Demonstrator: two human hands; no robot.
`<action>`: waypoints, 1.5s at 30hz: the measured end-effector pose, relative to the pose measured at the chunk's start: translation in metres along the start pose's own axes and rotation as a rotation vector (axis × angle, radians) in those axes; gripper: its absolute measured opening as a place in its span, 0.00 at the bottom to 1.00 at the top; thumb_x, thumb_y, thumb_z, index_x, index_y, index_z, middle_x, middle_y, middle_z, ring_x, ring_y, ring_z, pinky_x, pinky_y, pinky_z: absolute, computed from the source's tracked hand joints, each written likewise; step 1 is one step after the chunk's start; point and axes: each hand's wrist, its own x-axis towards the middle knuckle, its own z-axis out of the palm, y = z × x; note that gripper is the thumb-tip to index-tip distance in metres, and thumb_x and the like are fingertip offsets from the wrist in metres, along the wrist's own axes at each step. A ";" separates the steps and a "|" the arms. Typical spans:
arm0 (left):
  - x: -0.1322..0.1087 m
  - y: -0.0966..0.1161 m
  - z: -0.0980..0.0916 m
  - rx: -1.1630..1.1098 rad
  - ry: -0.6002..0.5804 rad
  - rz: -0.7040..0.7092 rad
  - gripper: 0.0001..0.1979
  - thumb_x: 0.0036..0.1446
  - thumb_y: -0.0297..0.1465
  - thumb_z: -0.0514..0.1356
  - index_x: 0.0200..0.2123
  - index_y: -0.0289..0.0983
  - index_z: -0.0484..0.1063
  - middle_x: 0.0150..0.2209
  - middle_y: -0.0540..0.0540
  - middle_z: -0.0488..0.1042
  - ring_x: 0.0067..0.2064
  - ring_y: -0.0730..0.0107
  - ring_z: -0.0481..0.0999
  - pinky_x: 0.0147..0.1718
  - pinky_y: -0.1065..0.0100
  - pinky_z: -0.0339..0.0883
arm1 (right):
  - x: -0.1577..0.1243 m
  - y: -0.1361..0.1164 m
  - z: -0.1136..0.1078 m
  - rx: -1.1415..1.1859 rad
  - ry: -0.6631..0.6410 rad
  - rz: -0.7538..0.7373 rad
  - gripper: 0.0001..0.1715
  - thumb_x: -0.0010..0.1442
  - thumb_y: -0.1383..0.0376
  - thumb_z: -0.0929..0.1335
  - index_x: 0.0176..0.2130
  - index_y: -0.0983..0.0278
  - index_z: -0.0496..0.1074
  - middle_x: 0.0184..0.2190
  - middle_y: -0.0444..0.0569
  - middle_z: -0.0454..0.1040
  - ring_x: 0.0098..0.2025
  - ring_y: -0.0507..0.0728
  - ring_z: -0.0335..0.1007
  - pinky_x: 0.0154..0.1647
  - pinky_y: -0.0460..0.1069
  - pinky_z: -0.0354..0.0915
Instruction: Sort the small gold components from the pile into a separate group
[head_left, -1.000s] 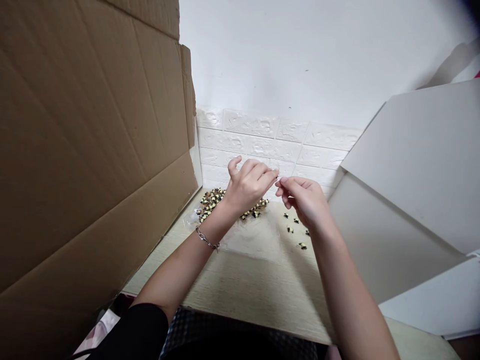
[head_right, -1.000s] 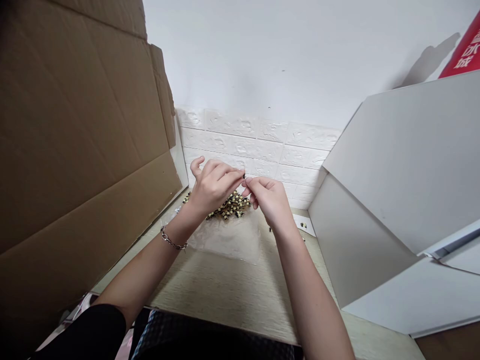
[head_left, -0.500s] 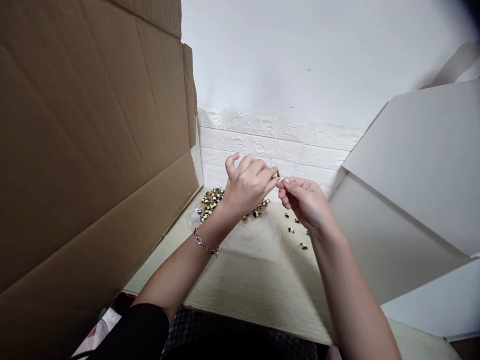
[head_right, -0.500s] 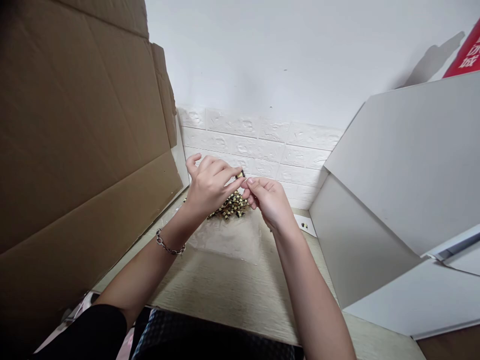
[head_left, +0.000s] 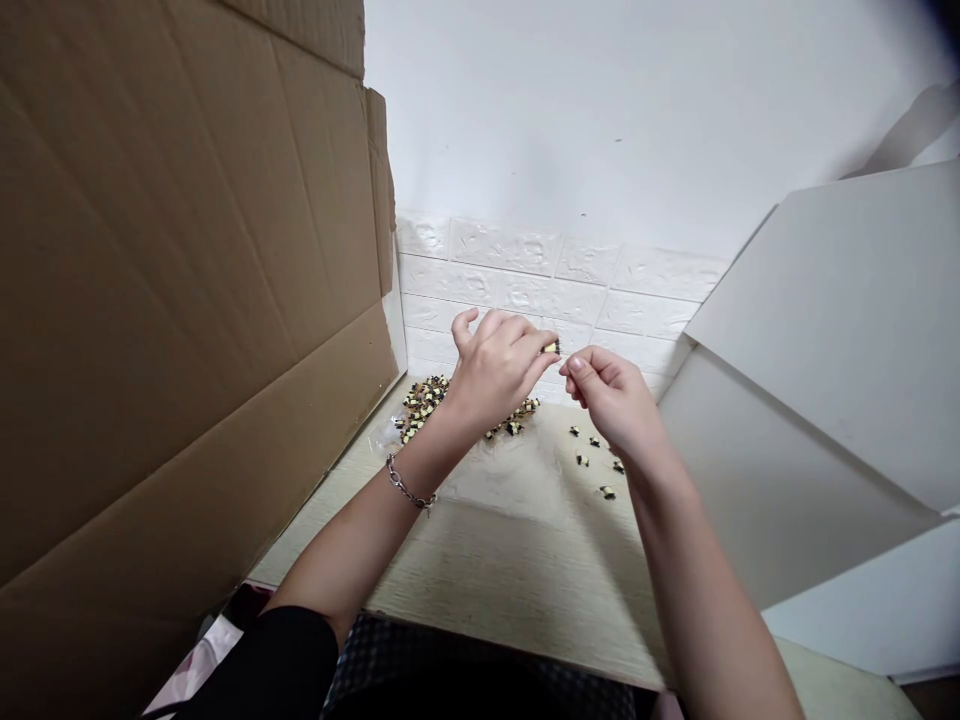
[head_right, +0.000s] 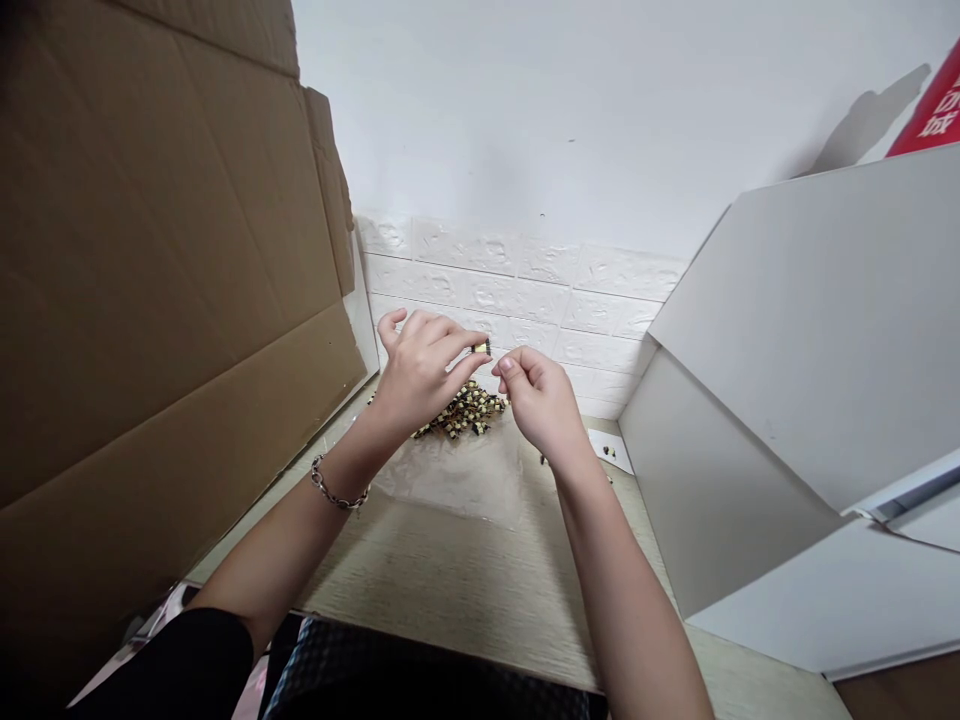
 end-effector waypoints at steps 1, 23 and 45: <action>0.000 0.000 0.000 -0.007 -0.016 -0.007 0.09 0.56 0.36 0.51 0.36 0.42 0.69 0.33 0.50 0.71 0.41 0.68 0.65 0.47 0.58 0.40 | 0.000 0.001 -0.001 -0.015 0.003 0.001 0.13 0.54 0.58 0.62 0.25 0.64 0.65 0.18 0.40 0.62 0.20 0.45 0.54 0.21 0.43 0.51; 0.001 0.005 -0.002 -0.179 -0.040 -0.129 0.08 0.54 0.37 0.54 0.36 0.44 0.69 0.35 0.52 0.72 0.43 0.70 0.65 0.48 0.62 0.41 | 0.005 0.008 -0.003 0.156 -0.006 -0.105 0.14 0.54 0.55 0.62 0.27 0.63 0.66 0.20 0.40 0.62 0.22 0.47 0.55 0.22 0.44 0.53; 0.003 -0.009 0.019 -1.608 -0.522 -0.751 0.11 0.42 0.38 0.63 0.25 0.34 0.72 0.25 0.51 0.70 0.30 0.79 0.67 0.36 0.72 0.59 | -0.007 -0.012 -0.002 -0.478 0.214 -0.345 0.12 0.58 0.61 0.58 0.26 0.61 0.64 0.24 0.44 0.66 0.29 0.52 0.60 0.31 0.46 0.54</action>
